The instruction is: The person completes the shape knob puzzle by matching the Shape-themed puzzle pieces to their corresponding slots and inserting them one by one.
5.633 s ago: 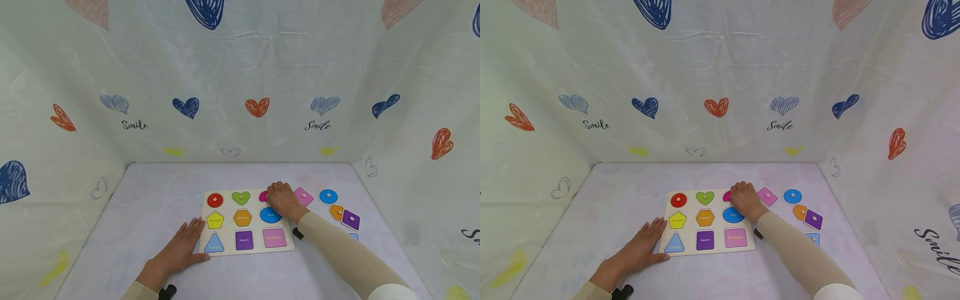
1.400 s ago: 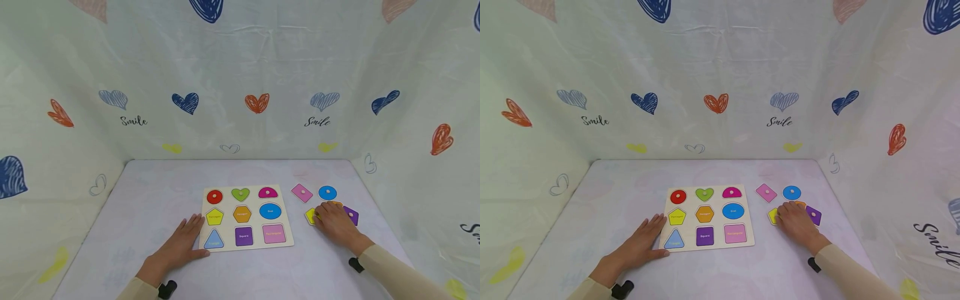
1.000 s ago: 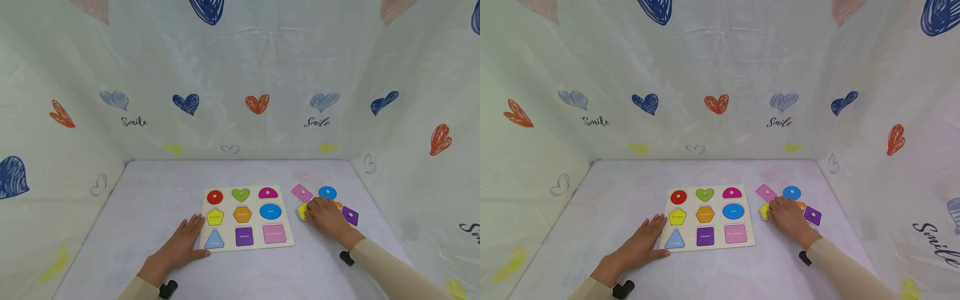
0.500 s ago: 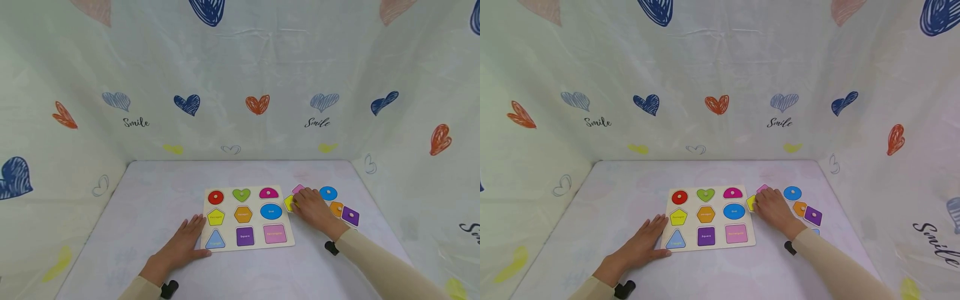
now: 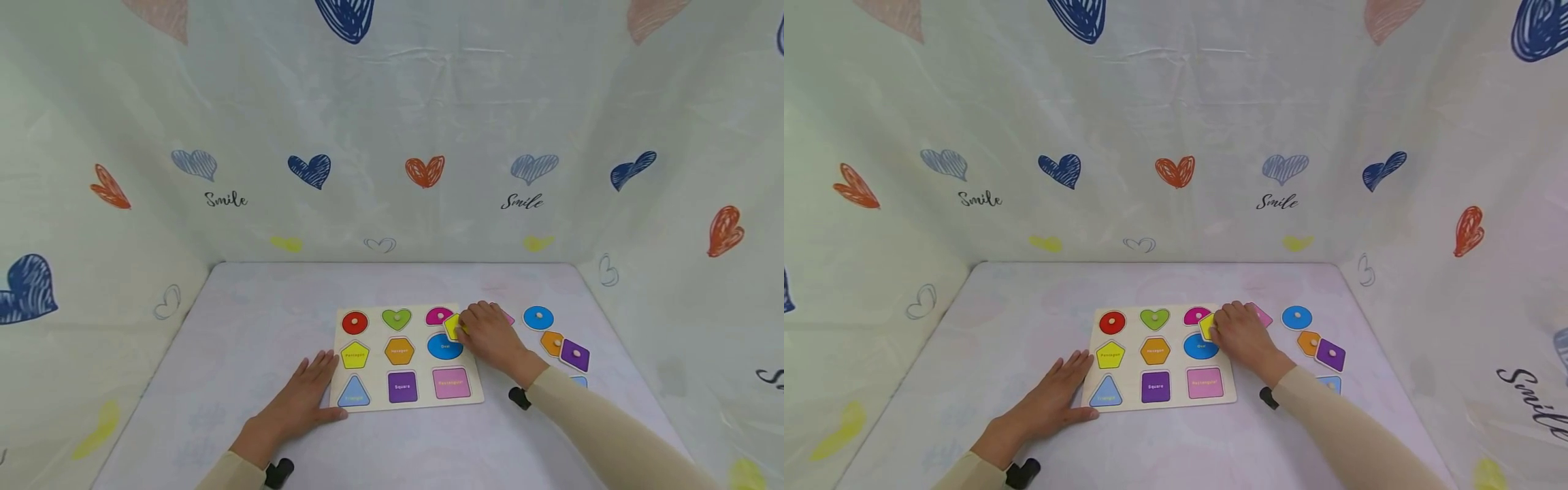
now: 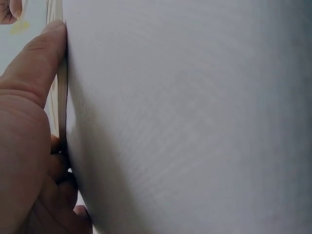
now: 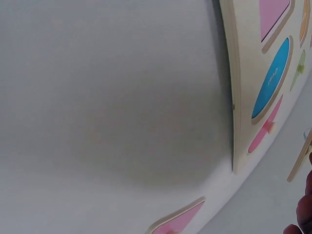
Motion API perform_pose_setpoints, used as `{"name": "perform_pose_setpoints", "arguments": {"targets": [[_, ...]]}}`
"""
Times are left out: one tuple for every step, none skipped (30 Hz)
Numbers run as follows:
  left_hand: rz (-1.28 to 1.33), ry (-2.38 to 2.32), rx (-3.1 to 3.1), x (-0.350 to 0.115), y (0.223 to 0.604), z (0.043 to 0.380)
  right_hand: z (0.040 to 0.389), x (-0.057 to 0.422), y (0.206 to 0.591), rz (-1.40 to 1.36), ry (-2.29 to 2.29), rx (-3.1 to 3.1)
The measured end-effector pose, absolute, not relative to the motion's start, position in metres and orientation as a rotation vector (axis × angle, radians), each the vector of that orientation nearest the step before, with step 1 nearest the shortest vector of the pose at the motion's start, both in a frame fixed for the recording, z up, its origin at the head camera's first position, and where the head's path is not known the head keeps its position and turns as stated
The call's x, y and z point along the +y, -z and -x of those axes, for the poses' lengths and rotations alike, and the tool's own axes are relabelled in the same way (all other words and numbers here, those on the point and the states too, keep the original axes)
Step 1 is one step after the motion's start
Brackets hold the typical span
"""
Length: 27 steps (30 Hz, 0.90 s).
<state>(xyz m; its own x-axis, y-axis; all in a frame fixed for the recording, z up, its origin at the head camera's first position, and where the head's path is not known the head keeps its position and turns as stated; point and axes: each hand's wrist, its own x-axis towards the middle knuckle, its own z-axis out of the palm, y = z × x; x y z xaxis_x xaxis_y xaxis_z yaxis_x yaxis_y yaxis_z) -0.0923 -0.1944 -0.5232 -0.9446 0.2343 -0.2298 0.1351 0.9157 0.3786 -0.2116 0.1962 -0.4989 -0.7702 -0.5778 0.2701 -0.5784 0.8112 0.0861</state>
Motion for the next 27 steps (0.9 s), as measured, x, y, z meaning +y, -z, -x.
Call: {"name": "perform_pose_setpoints", "arguments": {"targets": [[-0.279,-0.532,2.807,-0.194,0.523,0.092,0.212,0.194,0.499,-0.892,-0.003,-2.710],[-0.281,-0.531,2.808,-0.194,0.523,0.092,0.212,0.191,0.499,-0.898,-0.006,-2.706],[-0.281,-0.530,2.809,-0.194,0.522,0.092,0.212,0.189,0.499,-0.905,-0.007,-2.705],[-0.280,-0.527,2.810,-0.194,0.523,0.092,0.212,0.186,0.499,-0.912,-0.012,-2.704],[-0.280,-0.525,2.810,-0.194,0.523,0.092,0.212,0.183,0.499,-0.918,-0.019,-2.702],[-0.279,-0.526,2.809,-0.193,0.523,0.092,0.212,0.181,0.499,-0.923,-0.023,-2.700],[-0.276,-0.526,2.807,-0.193,0.523,0.092,0.212,0.178,0.498,-0.928,-0.026,-2.696],[-0.275,-0.526,2.805,-0.193,0.524,0.092,0.212,0.176,0.498,-0.932,-0.028,-2.691],[-0.273,-0.526,2.803,-0.193,0.524,0.092,0.211,0.173,0.498,-0.935,-0.029,-2.688],[-0.271,-0.526,2.802,-0.193,0.524,0.092,0.212,0.170,0.497,-0.936,-0.034,-2.684],[-0.272,-0.524,2.801,-0.193,0.524,0.092,0.212,0.168,0.497,-0.939,-0.034,-2.680],[-0.273,-0.522,2.802,-0.193,0.525,0.092,0.212,0.165,0.497,-0.944,-0.033,-2.673],[-0.275,-0.519,2.804,-0.193,0.525,0.092,0.212,0.162,0.497,-0.949,-0.034,-2.668],[-0.277,-0.518,2.806,-0.193,0.525,0.092,0.212,0.160,0.497,-0.955,-0.041,-2.667],[-0.279,-0.515,2.808,-0.194,0.525,0.092,0.212,0.157,0.497,-0.962,-0.048,-2.666],[-0.281,-0.514,2.811,-0.194,0.525,0.092,0.212,0.153,0.497,-0.970,-0.052,-2.665],[-0.281,-0.514,2.813,-0.194,0.525,0.092,0.213,0.150,0.497,-0.978,-0.052,-2.661],[-0.282,-0.514,2.815,-0.194,0.525,0.092,0.213,0.147,0.498,-0.985,-0.054,-2.656],[-0.283,-0.515,2.816,-0.194,0.525,0.092,0.213,0.143,0.498,-0.989,-0.050,-2.660],[-0.281,-0.513,2.817,-0.194,0.525,0.093,0.213,0.139,0.499,-0.994,-0.046,-2.660],[-0.281,-0.513,2.818,-0.194,0.525,0.093,0.213,0.135,0.499,-0.997,-0.041,-2.663],[-0.280,-0.511,2.818,-0.194,0.525,0.093,0.213,0.131,0.500,-0.998,-0.036,-2.665],[-0.280,-0.511,2.817,-0.194,0.525,0.093,0.213,0.127,0.500,-1.001,-0.036,-2.664],[-0.284,-0.508,2.818,-0.194,0.525,0.093,0.213,0.122,0.501,-1.006,-0.040,-2.664],[-0.285,-0.510,2.817,-0.194,0.525,0.093,0.213,0.118,0.501,-1.008,-0.043,-2.664],[-0.285,-0.510,2.816,-0.194,0.525,0.093,0.212,0.114,0.502,-1.014,-0.051,-2.658],[-0.290,-0.515,2.816,-0.194,0.525,0.093,0.212,0.110,0.502,-1.021,-0.059,-2.658]]}}
